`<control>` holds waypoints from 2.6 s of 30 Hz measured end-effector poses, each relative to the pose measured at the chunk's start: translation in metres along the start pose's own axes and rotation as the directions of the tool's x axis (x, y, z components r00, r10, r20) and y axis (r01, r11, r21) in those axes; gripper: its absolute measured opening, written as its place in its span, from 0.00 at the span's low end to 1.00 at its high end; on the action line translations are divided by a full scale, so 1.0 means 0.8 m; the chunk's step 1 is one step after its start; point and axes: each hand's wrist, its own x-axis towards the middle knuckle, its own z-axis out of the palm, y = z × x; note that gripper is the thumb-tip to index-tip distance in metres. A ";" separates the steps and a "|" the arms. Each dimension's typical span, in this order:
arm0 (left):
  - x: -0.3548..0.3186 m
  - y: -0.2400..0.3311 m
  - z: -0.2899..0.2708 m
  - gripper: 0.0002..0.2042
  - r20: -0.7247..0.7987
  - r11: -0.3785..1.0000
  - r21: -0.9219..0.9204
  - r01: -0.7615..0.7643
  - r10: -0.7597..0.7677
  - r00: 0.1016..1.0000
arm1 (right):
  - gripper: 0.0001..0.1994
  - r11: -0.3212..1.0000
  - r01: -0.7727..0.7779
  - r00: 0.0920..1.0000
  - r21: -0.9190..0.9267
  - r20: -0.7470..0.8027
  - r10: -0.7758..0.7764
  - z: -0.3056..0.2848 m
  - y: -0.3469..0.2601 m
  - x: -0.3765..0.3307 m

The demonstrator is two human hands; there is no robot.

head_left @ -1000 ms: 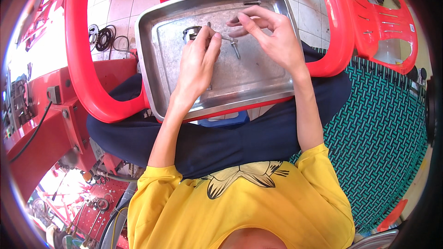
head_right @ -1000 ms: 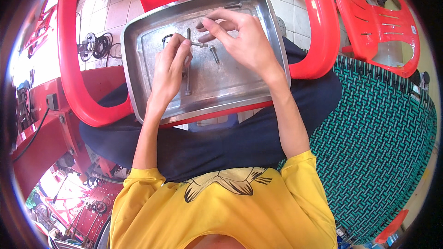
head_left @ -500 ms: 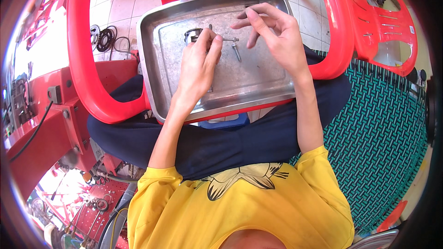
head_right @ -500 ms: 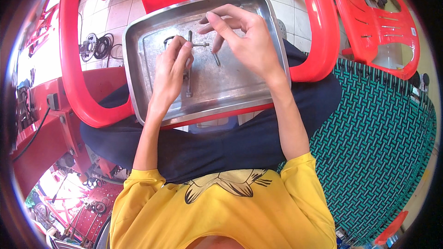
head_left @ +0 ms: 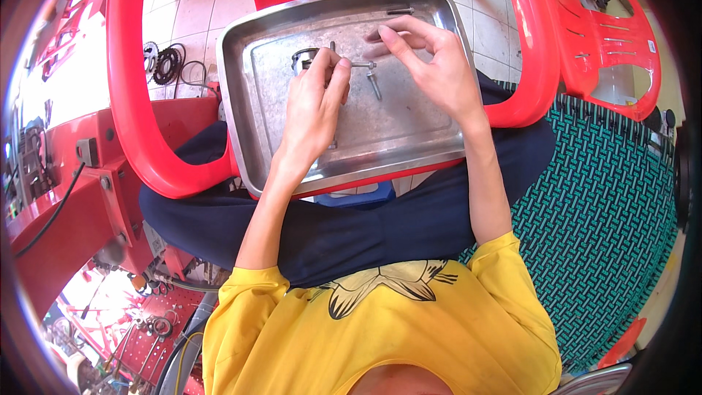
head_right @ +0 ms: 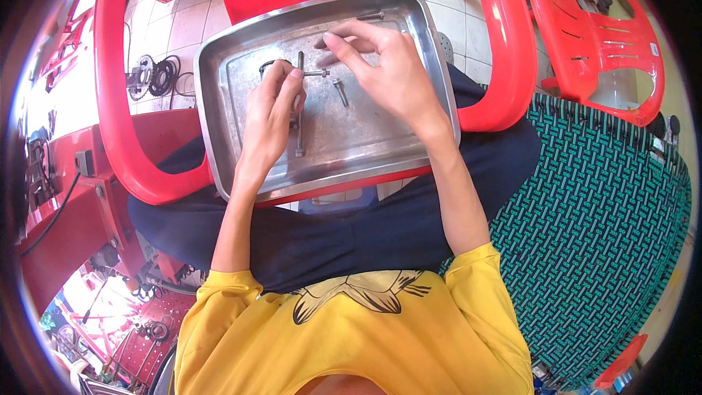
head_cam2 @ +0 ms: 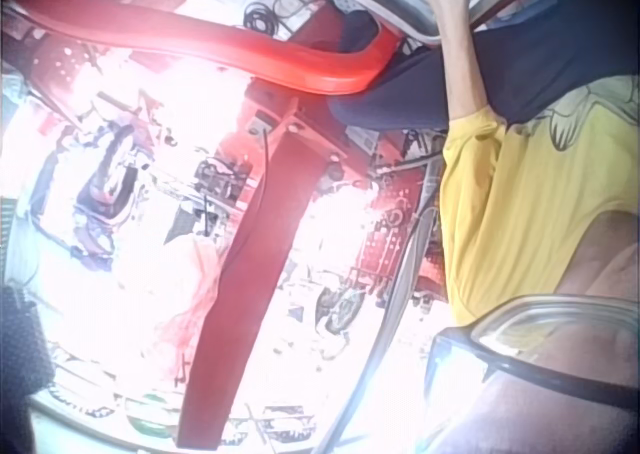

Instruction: The person disassembles a mechanical part by hand while holding it over a metal tray on their lap, unscrewing a long bolt and removing internal components.

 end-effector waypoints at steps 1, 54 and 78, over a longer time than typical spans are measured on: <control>0.000 0.001 0.000 0.15 0.000 1.000 -0.007 0.017 -0.017 1.000 | 0.14 0.999 -0.035 0.999 0.014 0.019 0.034 0.001 -0.004 -0.002; 0.003 -0.005 0.000 0.15 -0.027 0.999 -0.002 -0.041 0.041 0.999 | 0.13 0.992 -0.105 0.994 0.068 -0.005 0.105 -0.002 -0.016 -0.002; 0.004 -0.004 -0.001 0.15 -0.038 1.000 0.010 -0.019 0.020 0.999 | 0.13 0.988 -0.096 0.995 0.118 -0.019 0.099 -0.005 -0.020 0.000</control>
